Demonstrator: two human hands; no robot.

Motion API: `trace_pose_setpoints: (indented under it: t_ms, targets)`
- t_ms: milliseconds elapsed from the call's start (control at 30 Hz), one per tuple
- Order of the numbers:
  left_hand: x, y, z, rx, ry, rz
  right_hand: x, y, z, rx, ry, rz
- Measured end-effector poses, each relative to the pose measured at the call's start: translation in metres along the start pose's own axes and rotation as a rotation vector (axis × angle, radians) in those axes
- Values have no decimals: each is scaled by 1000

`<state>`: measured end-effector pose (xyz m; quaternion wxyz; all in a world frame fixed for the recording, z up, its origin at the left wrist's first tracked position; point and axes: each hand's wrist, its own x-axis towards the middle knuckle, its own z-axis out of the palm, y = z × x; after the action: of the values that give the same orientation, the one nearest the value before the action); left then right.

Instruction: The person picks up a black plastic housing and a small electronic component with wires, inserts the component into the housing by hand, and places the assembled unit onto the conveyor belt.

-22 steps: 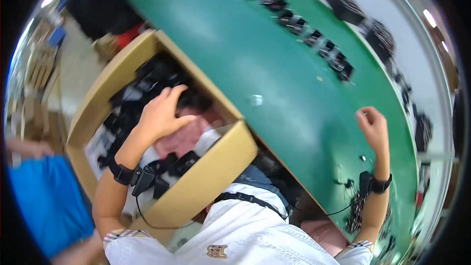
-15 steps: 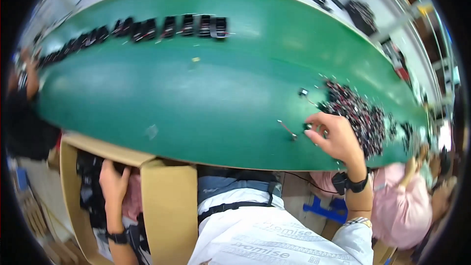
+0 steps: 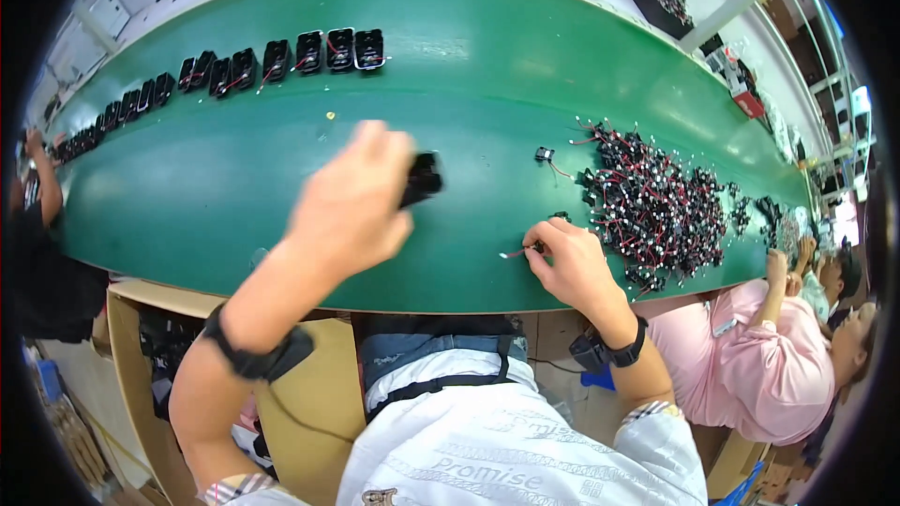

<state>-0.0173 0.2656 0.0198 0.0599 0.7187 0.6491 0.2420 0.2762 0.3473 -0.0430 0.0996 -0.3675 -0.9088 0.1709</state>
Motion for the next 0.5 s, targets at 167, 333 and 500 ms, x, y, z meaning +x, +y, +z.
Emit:
trace_pose_setpoints:
  t_ms: [167, 333, 500]
  targets:
    - [13, 19, 92, 185, -14, 60, -17, -4, 12, 824, 221, 204]
    - [-13, 40, 86, 83, -224, 3, 0, -28, 43, 1003, 394, 161]
    - [6, 24, 73, -29, -328, -99, 10, -26, 50, 833, 455, 56]
